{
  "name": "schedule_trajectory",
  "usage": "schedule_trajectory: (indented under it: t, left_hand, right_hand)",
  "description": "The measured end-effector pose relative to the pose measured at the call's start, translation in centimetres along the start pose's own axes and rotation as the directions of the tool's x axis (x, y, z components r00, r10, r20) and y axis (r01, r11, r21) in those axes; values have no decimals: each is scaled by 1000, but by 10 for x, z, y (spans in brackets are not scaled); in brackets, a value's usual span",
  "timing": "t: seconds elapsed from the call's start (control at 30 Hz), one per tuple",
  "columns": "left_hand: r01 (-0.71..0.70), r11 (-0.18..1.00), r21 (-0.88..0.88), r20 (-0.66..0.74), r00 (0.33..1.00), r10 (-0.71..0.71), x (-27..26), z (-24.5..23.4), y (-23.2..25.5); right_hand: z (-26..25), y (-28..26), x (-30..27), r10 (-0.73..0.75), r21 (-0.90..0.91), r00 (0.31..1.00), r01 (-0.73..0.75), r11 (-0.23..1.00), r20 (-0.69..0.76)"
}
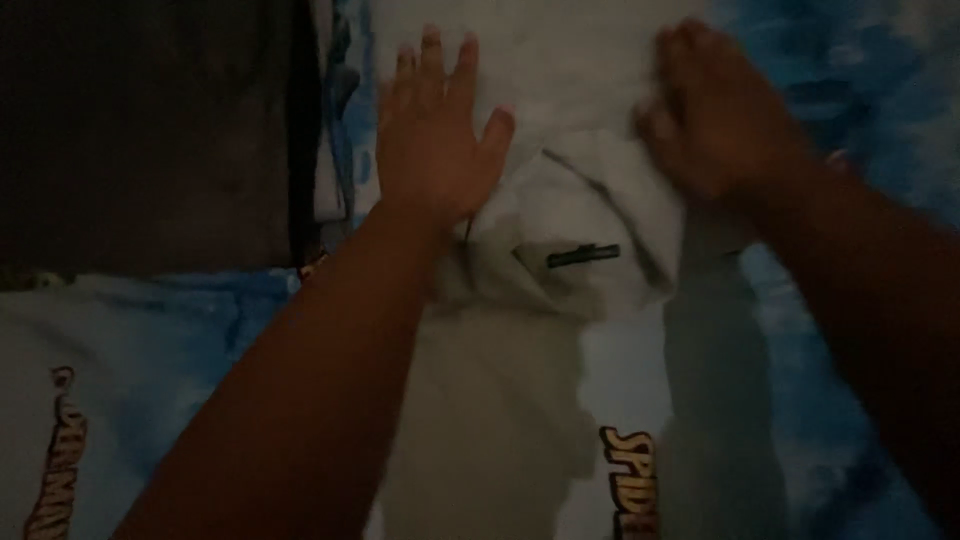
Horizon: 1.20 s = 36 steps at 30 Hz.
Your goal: The recorder is folding different shirts on a bed with a blue Spider-Man bedsheet.
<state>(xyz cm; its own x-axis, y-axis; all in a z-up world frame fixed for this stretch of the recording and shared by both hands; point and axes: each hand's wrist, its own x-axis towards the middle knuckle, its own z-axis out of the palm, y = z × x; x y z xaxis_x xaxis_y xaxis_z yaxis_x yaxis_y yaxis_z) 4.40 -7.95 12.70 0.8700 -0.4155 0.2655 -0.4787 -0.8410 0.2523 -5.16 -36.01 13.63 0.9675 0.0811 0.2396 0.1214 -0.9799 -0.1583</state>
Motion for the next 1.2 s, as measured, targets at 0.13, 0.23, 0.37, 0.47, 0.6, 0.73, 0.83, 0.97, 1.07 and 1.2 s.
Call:
schedule_trajectory:
  t: [0.13, 0.23, 0.37, 0.47, 0.6, 0.73, 0.83, 0.97, 1.07, 1.2]
  left_hand:
    - [59, 995, 82, 199, 977, -74, -4, 44, -21]
    - [56, 998, 42, 213, 975, -64, -7, 48, -26]
    - [25, 999, 39, 131, 991, -30, -11, 59, -30]
    - [27, 999, 31, 61, 998, -29, -30, 64, -38]
    - [38, 999, -32, 79, 996, -36, -69, 41, -27]
    - [-11, 996, -86, 67, 998, 17, -98, 38, -34]
    - [-64, 993, -102, -17, 998, 63, -98, 53, -38]
    - [-79, 996, -35, -96, 993, 75, -103, 47, -35]
    - [40, 996, -83, -79, 996, -47, -142, 39, -17]
    - [-321, 843, 431, 574, 819, 18, -208, -76, 32]
  right_hand:
    - [55, 43, -6, 25, -10, 994, -24, 1000, 104]
    - [80, 61, -15, -112, -27, 994, 112, 993, 0]
    - [62, 38, -6, -111, -142, 990, 97, 985, -93]
    - [27, 3, -14, 33, -122, 997, -42, 992, -73]
    - [31, -5, -55, -42, -80, 994, 34, 996, -105]
    - [36, -11, -64, -82, -14, 996, 82, 997, -40]
    - [39, -10, -56, -66, -38, 998, 66, 997, -5]
    - [23, -29, -53, 60, -89, 995, -53, 995, 76]
    - [22, -54, -90, 342, 52, 933, -349, 936, 108]
    - [0, -85, -180, 433, 179, 810, -530, 829, 395]
